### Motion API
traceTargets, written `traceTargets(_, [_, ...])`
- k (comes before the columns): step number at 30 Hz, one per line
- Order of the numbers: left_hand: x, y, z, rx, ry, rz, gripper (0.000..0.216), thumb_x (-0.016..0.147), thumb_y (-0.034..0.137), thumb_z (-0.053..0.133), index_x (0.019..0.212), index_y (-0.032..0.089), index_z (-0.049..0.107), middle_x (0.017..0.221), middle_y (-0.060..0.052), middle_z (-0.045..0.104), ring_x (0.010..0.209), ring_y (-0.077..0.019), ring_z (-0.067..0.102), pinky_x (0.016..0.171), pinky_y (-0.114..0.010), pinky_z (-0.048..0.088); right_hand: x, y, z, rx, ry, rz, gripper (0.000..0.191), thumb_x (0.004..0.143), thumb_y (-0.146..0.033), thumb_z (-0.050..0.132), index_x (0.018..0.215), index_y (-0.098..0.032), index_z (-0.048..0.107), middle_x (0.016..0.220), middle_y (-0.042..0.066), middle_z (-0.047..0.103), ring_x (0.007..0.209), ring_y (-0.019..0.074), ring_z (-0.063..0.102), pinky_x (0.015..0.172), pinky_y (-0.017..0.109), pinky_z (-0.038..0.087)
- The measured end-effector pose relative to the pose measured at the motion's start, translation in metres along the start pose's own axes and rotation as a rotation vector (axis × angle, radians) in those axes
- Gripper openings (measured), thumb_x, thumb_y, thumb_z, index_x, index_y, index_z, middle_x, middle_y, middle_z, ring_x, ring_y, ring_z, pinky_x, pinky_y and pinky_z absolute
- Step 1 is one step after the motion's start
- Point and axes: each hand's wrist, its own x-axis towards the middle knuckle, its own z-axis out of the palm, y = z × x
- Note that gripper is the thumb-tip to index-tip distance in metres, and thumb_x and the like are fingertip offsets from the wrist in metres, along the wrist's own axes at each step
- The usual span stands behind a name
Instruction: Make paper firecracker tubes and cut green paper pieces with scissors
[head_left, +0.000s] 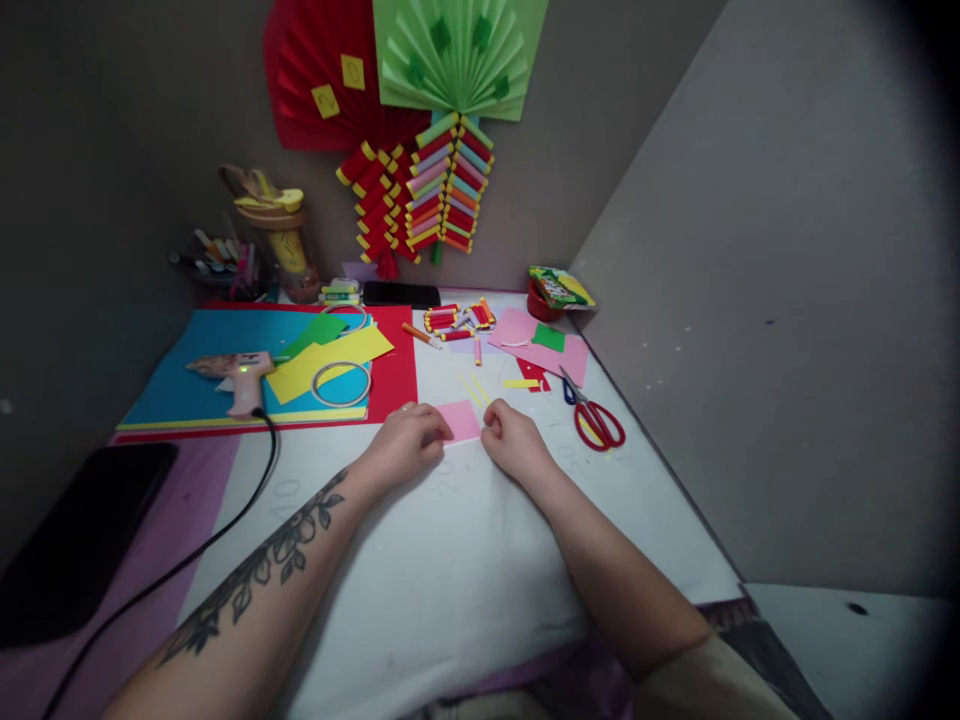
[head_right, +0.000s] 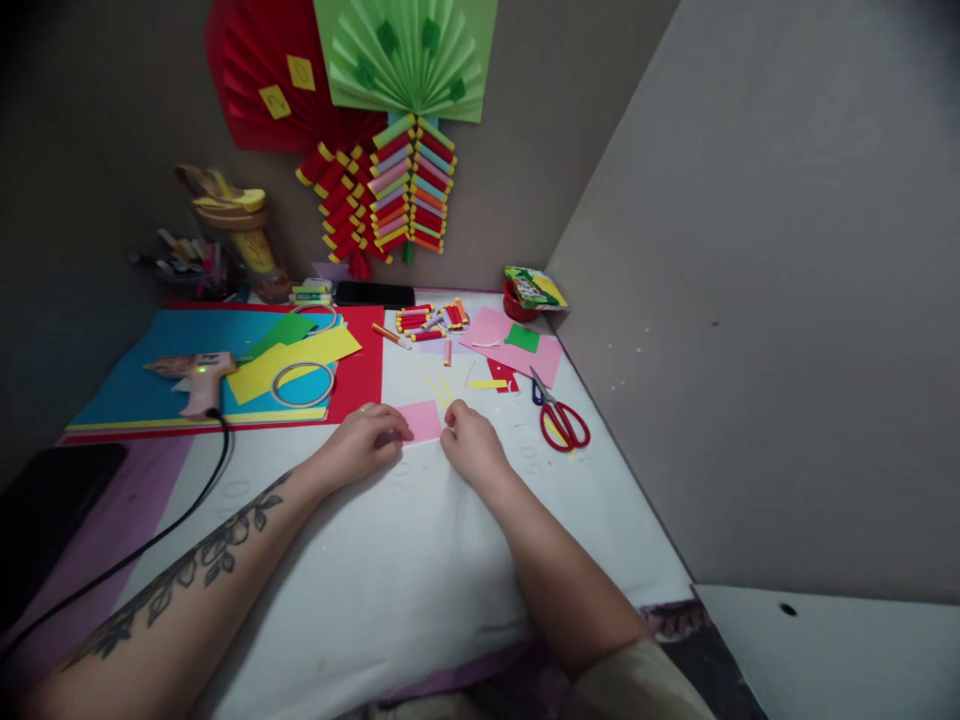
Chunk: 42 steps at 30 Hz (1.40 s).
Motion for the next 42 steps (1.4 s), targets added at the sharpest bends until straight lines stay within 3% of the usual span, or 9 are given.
traceTargets(2, [0.0, 0.001, 0.0, 0.002, 0.008, -0.003, 0.025, 0.069, 0.011, 0.053, 0.087, 0.022, 0.067, 0.092, -0.003, 0.065, 0.087, -0.0193, 0.055, 0.08, -0.032, 0.042, -0.006, -0.005, -0.003, -0.043, -0.029, -0.122, 0.024, 0.075, -0.011, 0.045, 0.089, -0.02, 0.062, 0.08, 0.002, 0.058, 0.075, 0.0148, 0.055, 0.069, 0.024, 0.04])
traceTargets(5, [-0.001, 0.002, -0.001, 0.009, 0.021, -0.015, 0.021, 0.069, 0.013, 0.054, 0.087, 0.02, 0.064, 0.091, -0.003, 0.066, 0.086, -0.0197, 0.056, 0.077, -0.032, 0.043, -0.017, -0.019, -0.006, -0.149, -0.226, -0.315, 0.033, 0.082, -0.015, 0.043, 0.107, -0.025, 0.064, 0.09, 0.004, 0.059, 0.084, 0.0152, 0.057, 0.074, 0.023, 0.04])
traceTargets(8, [-0.001, 0.003, -0.001, 0.012, 0.026, -0.015, 0.02, 0.07, 0.014, 0.054, 0.087, 0.02, 0.063, 0.092, -0.004, 0.066, 0.086, -0.0198, 0.056, 0.077, -0.032, 0.043, -0.022, -0.028, -0.01, -0.301, -0.355, -0.33, 0.038, 0.086, -0.019, 0.042, 0.118, -0.03, 0.059, 0.092, 0.004, 0.06, 0.081, 0.016, 0.057, 0.071, 0.024, 0.04])
traceTargets(14, [0.0, 0.002, -0.001, 0.014, 0.004, -0.011, 0.025, 0.067, 0.01, 0.052, 0.087, 0.021, 0.063, 0.091, -0.003, 0.065, 0.087, -0.0194, 0.056, 0.079, -0.032, 0.042, -0.015, -0.015, -0.024, -0.397, -0.294, -0.156, 0.035, 0.082, -0.016, 0.043, 0.105, -0.028, 0.067, 0.09, 0.005, 0.063, 0.085, 0.0189, 0.059, 0.068, 0.026, 0.039])
traceTargets(20, [-0.01, 0.014, -0.003, 0.168, 0.043, 0.075, 0.026, 0.081, 0.016, 0.047, 0.097, 0.022, 0.066, 0.101, -0.006, 0.064, 0.093, -0.0205, 0.055, 0.08, -0.035, 0.041, -0.018, -0.02, -0.02, -0.254, -0.293, -0.268, 0.036, 0.081, -0.013, 0.044, 0.108, -0.025, 0.065, 0.094, 0.004, 0.066, 0.087, 0.0165, 0.06, 0.074, 0.024, 0.04])
traceTargets(25, [-0.021, 0.018, -0.002, 0.308, -0.003, 0.137, 0.029, 0.088, 0.021, 0.043, 0.107, 0.023, 0.064, 0.108, -0.008, 0.066, 0.101, -0.0231, 0.054, 0.081, -0.038, 0.04, -0.021, -0.027, -0.014, -0.177, -0.333, -0.328, 0.035, 0.083, -0.015, 0.043, 0.11, -0.025, 0.063, 0.091, 0.003, 0.066, 0.085, 0.0154, 0.06, 0.074, 0.023, 0.041])
traceTargets(33, [-0.02, 0.02, -0.004, 0.423, -0.11, 0.156, 0.033, 0.083, 0.012, 0.047, 0.111, 0.022, 0.061, 0.116, -0.008, 0.063, 0.107, -0.0244, 0.055, 0.086, -0.038, 0.039, -0.015, -0.011, -0.019, -0.272, -0.251, -0.075, 0.038, 0.081, -0.017, 0.044, 0.112, -0.027, 0.065, 0.096, 0.004, 0.069, 0.087, 0.0182, 0.062, 0.072, 0.026, 0.043])
traceTargets(42, [-0.025, 0.021, -0.005, 0.413, -0.129, 0.114, 0.038, 0.083, 0.011, 0.047, 0.117, 0.023, 0.058, 0.124, -0.006, 0.059, 0.113, -0.0247, 0.052, 0.089, -0.038, 0.04, -0.01, -0.001, -0.021, -0.231, -0.147, -0.002, 0.036, 0.08, -0.016, 0.045, 0.106, -0.024, 0.068, 0.1, 0.005, 0.069, 0.091, 0.0193, 0.062, 0.077, 0.028, 0.045])
